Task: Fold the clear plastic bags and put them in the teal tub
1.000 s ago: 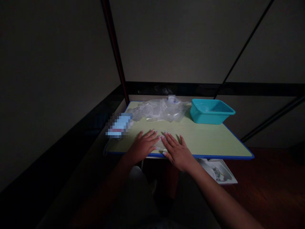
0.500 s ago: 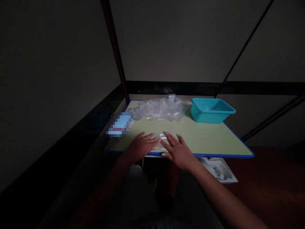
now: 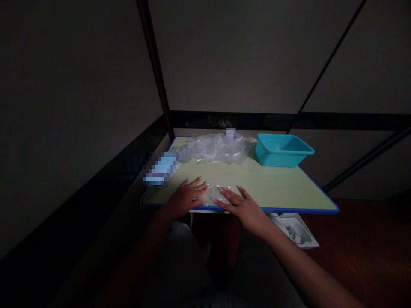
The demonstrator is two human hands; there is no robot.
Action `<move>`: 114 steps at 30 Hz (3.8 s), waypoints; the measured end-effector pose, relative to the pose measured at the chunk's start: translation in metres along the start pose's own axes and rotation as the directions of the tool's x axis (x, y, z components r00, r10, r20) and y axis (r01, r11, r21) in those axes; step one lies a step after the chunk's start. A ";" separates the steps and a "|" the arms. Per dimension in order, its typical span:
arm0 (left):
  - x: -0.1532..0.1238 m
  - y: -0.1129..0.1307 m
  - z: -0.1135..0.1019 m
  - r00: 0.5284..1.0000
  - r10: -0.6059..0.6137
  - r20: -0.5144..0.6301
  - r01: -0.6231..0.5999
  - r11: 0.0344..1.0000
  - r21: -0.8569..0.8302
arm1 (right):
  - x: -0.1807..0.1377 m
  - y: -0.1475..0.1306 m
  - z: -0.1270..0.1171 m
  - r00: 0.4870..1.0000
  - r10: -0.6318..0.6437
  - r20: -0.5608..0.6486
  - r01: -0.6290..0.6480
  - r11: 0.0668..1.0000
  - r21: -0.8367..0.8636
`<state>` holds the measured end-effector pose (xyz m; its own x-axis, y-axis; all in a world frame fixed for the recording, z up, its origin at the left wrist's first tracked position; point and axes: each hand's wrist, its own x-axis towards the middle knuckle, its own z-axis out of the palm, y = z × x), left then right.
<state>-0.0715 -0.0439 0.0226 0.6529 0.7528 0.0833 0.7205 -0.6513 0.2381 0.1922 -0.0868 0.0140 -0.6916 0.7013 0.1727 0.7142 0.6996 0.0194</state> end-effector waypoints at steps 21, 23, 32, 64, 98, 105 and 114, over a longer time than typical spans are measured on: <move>0.037 0.094 0.021 0.986 -0.027 -0.167 0.013 0.996 -0.083 | 0.000 -0.001 0.000 0.993 0.090 -0.071 -0.077 0.983 0.170; 0.036 0.094 0.022 0.982 -0.055 -0.182 0.041 0.996 -0.082 | 0.000 -0.003 0.001 0.991 0.108 -0.078 -0.092 0.979 0.182; 0.045 0.105 0.035 0.980 -0.144 -0.139 0.146 0.989 0.004 | 0.005 -0.009 0.012 0.983 0.163 -0.085 -0.159 0.986 0.052; 0.053 0.080 0.023 0.994 -0.077 -0.073 0.079 0.996 0.028 | 0.009 -0.013 0.012 0.963 0.263 -0.064 -0.257 0.962 0.094; 0.017 0.018 0.013 0.972 -0.189 -0.139 0.204 0.974 0.100 | -0.017 0.009 -0.018 0.988 0.138 -0.075 -0.124 0.979 0.164; 0.014 0.024 0.005 1.000 -0.009 -0.025 0.010 1.000 0.025 | -0.037 0.047 -0.035 0.996 -0.057 -0.062 0.062 0.994 0.085; 0.014 0.024 0.005 0.999 -0.030 -0.046 0.029 1.000 -0.004 | -0.017 0.035 -0.026 0.993 -0.097 -0.067 0.109 0.972 0.210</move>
<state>-0.0437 -0.0495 0.0247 0.6200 0.7754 0.1203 0.7385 -0.6284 0.2444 0.2312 -0.0778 0.0373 -0.7488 0.6195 0.2356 0.5963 0.7848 -0.1688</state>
